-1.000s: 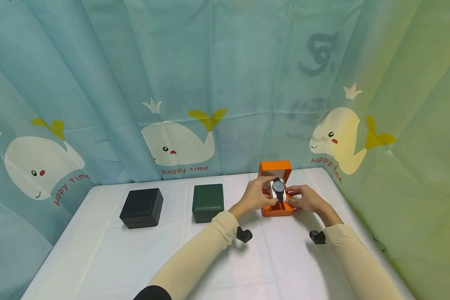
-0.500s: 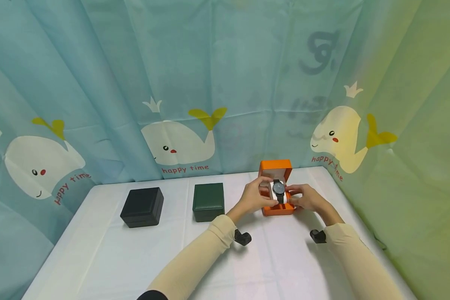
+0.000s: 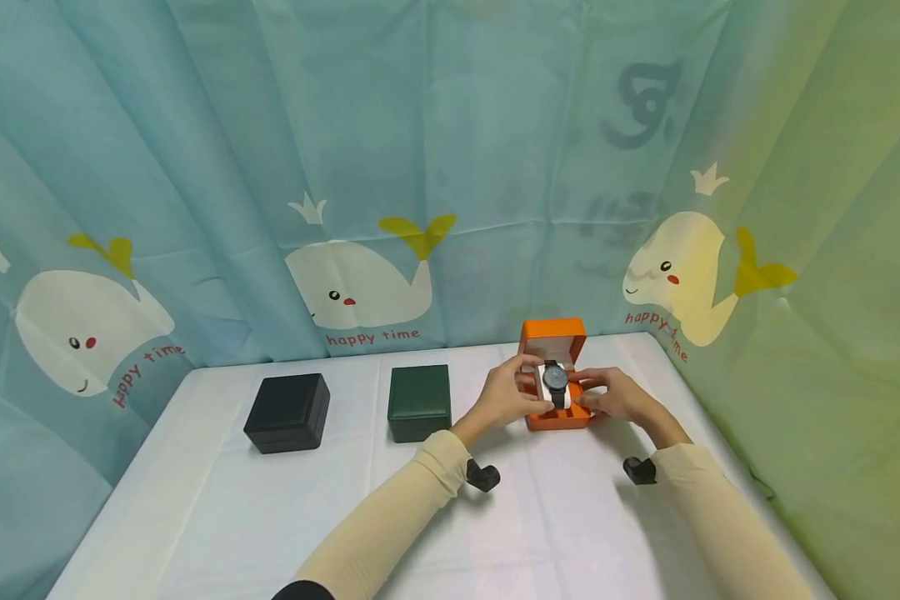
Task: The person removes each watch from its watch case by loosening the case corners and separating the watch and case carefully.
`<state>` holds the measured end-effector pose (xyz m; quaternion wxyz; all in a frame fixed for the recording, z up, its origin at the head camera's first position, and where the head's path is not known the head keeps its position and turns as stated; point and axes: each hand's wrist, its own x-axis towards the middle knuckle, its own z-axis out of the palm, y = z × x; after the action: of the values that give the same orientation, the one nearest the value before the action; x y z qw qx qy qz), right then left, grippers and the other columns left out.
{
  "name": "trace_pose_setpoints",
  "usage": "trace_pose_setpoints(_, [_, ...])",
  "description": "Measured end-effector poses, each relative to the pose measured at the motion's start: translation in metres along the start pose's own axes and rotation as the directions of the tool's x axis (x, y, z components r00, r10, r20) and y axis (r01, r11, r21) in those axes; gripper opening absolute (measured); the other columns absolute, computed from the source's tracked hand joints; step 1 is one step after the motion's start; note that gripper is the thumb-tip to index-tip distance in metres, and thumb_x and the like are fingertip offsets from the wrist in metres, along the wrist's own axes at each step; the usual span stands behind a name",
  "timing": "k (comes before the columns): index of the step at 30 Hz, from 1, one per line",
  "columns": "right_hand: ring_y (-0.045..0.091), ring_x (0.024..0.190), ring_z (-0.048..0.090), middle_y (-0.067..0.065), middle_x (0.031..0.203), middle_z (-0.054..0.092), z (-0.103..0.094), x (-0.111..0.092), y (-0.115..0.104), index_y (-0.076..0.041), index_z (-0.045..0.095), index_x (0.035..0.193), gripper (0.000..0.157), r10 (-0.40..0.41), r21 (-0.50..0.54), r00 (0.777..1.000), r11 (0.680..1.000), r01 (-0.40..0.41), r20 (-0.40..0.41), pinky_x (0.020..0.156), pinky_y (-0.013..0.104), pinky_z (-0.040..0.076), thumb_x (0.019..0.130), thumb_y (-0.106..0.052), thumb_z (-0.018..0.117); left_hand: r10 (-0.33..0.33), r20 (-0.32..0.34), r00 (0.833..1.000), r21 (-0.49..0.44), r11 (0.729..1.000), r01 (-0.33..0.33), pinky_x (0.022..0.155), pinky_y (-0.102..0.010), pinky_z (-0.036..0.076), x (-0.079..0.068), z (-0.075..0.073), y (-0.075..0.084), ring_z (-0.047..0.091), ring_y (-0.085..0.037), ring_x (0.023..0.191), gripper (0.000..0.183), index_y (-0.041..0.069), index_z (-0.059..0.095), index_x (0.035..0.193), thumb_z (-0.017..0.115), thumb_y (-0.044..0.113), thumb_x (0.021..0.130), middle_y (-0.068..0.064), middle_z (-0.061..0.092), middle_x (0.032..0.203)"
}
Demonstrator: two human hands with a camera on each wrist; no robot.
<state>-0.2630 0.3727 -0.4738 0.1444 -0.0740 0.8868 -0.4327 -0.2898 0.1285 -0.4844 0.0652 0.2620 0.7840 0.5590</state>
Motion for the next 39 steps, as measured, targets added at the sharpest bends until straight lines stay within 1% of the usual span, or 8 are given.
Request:
trace_pose_setpoints(4, [0.028, 0.094, 0.069, 0.042, 0.135, 0.051, -0.001, 0.000, -0.002, 0.010, 0.050, 0.144, 0.052, -0.008, 0.016, 1.000, 1.000, 0.008, 0.016, 0.076, 0.043, 0.062, 0.097, -0.004, 0.068, 0.005, -0.001, 1.000, -0.005, 1.000, -0.005, 0.071, -0.016, 0.055, -0.002, -0.002, -0.001, 0.073, -0.023, 0.093, 0.065, 0.010, 0.061, 0.132, 0.092, 0.008, 0.075, -0.007, 0.068, 0.112])
trace_pose_setpoints(9, [0.031, 0.097, 0.070, 0.043, 0.136, 0.051, -0.003, -0.004, -0.007, 0.009, 0.047, 0.146, 0.056, -0.053, 0.025, 0.998, 0.998, 0.053, 0.031, 0.075, 0.044, 0.062, 0.098, -0.007, 0.069, 0.010, -0.004, 1.000, -0.022, 1.000, -0.010, 0.070, -0.017, 0.055, -0.003, -0.004, -0.001, 0.073, -0.025, 0.093, 0.064, 0.010, 0.062, 0.132, 0.092, 0.009, 0.075, -0.004, 0.068, 0.108])
trace_pose_setpoints(14, [0.035, 0.101, 0.070, 0.040, 0.137, 0.052, -0.005, -0.007, -0.012, 0.003, 0.050, 0.147, 0.055, -0.095, 0.000, 0.995, 0.995, 0.095, 0.006, 0.074, 0.042, 0.062, 0.098, -0.011, 0.070, 0.044, -0.004, 0.999, -0.039, 0.998, -0.044, 0.069, -0.018, 0.057, -0.003, -0.004, -0.002, 0.074, -0.019, 0.087, 0.063, 0.011, 0.062, 0.130, 0.092, 0.006, 0.074, -0.008, 0.068, 0.111])
trace_pose_setpoints(19, [0.041, 0.104, 0.070, 0.040, 0.138, 0.051, -0.010, -0.012, -0.016, 0.002, 0.050, 0.147, 0.052, -0.122, 0.016, 0.992, 0.992, 0.122, -0.026, 0.073, 0.040, 0.062, 0.100, -0.011, 0.068, 0.042, 0.003, 0.999, -0.069, 0.997, -0.041, 0.068, -0.019, 0.057, -0.003, -0.005, -0.003, 0.071, -0.008, 0.079, 0.061, 0.012, 0.064, 0.127, 0.093, 0.005, 0.074, -0.013, 0.067, 0.114])
trace_pose_setpoints(24, [0.043, 0.108, 0.069, 0.038, 0.139, 0.052, -0.012, -0.017, -0.021, 0.002, 0.049, 0.148, 0.055, -0.154, 0.041, 0.986, 0.987, 0.157, -0.059, 0.074, 0.040, 0.062, 0.099, -0.014, 0.070, 0.044, 0.002, 0.999, -0.086, 0.995, -0.043, 0.068, -0.020, 0.058, -0.004, -0.007, -0.001, 0.072, -0.010, 0.081, 0.060, 0.012, 0.065, 0.127, 0.092, 0.004, 0.074, -0.013, 0.065, 0.116])
trace_pose_setpoints(32, [0.042, 0.116, 0.066, 0.035, 0.147, 0.047, -0.009, -0.022, -0.027, -0.002, 0.044, 0.153, 0.062, -0.145, 0.159, 0.987, 0.975, 0.154, -0.068, 0.080, 0.044, 0.061, 0.100, -0.019, 0.070, 0.050, 0.003, 0.999, -0.086, 0.995, -0.050, 0.068, -0.020, 0.058, -0.005, -0.006, 0.001, 0.072, -0.009, 0.081, 0.060, 0.011, 0.065, 0.127, 0.092, 0.004, 0.074, -0.013, 0.064, 0.118])
trace_pose_setpoints(36, [0.033, 0.111, 0.069, 0.037, 0.149, 0.042, -0.007, -0.022, -0.028, -0.001, 0.039, 0.155, 0.064, -0.132, 0.251, 0.989, 0.957, 0.143, -0.061, 0.082, 0.045, 0.061, 0.101, -0.019, 0.069, 0.054, 0.004, 0.999, -0.068, 0.996, -0.054, 0.068, -0.019, 0.058, -0.006, -0.005, 0.002, 0.072, -0.008, 0.079, 0.059, 0.013, 0.065, 0.127, 0.092, 0.005, 0.075, -0.010, 0.065, 0.121])
trace_pose_setpoints(39, [0.024, 0.107, 0.070, 0.037, 0.151, 0.038, -0.004, -0.022, -0.028, -0.001, 0.036, 0.155, 0.065, -0.131, 0.325, 0.990, 0.935, 0.143, -0.059, 0.084, 0.047, 0.060, 0.101, -0.018, 0.068, 0.055, 0.001, 0.998, -0.053, 0.997, -0.055, 0.069, -0.019, 0.057, -0.007, -0.005, 0.003, 0.073, -0.009, 0.081, 0.060, 0.014, 0.065, 0.128, 0.092, 0.006, 0.075, -0.007, 0.065, 0.122])
